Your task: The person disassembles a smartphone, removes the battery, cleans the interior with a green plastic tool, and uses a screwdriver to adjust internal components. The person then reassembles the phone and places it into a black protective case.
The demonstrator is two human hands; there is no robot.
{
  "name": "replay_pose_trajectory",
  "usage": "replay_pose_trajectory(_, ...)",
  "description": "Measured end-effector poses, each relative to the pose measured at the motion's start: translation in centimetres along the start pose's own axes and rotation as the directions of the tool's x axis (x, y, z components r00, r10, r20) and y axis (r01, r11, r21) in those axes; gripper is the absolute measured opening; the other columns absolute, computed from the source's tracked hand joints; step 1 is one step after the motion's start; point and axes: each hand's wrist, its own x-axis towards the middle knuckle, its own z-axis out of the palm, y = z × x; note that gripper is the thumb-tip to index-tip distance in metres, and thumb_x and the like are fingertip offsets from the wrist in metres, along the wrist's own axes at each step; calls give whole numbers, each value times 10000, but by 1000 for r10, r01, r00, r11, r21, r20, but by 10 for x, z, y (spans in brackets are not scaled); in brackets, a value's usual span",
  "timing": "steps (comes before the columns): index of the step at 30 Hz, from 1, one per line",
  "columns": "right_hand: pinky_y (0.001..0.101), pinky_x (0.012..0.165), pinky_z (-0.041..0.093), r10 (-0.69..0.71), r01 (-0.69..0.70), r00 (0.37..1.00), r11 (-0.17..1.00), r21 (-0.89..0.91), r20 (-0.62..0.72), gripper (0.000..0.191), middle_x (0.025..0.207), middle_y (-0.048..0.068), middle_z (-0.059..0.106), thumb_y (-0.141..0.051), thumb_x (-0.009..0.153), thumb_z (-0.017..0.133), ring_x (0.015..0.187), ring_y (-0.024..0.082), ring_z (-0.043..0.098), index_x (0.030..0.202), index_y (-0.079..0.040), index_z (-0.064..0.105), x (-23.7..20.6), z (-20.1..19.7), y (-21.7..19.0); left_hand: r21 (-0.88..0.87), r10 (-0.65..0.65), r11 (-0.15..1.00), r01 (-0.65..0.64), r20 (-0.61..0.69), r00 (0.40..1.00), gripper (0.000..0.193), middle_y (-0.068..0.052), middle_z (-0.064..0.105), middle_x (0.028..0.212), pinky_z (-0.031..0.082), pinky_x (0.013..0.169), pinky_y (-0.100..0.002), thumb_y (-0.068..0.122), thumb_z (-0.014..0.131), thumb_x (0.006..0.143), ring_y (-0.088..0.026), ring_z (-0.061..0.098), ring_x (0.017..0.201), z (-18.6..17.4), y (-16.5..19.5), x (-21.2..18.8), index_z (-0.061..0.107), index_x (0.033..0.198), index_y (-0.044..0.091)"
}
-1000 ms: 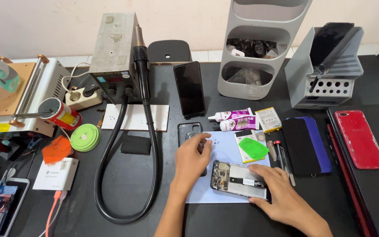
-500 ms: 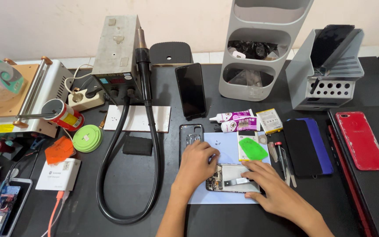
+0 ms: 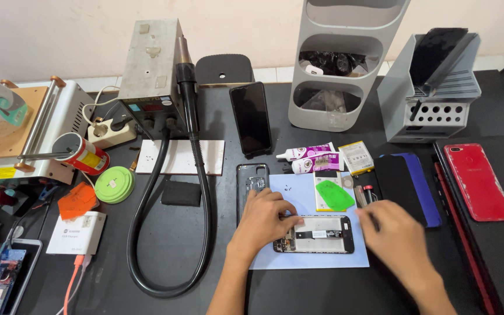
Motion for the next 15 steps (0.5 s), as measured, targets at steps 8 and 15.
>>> replay_pose_trajectory(8, 442, 750, 586, 194, -159, 978, 932, -327, 79, 293, 1020, 129, 736, -275, 896, 691, 843, 364, 725, 1108, -73, 708, 8, 9, 18, 22, 26, 999, -25, -47, 999, 154, -31, 689, 760, 384, 780, -403, 255, 848, 741, -232, 587, 803, 5, -2, 1, 793, 755, 112)
replay_pose_trajectory(15, 471, 765, 581, 198, -187, 980, 939, -289, 8, 389, 1046, 153, 725, -187, 840, 673, 869, 366, 730, 1206, -61, 701, 4, 22, 15, 48, 26, 999, -22, -82, 996, 145, -42, 681, 759, 386, 769, -403, 245, 836, 751, -238, 592, 811, 8, -2, 1, 786, 745, 109)
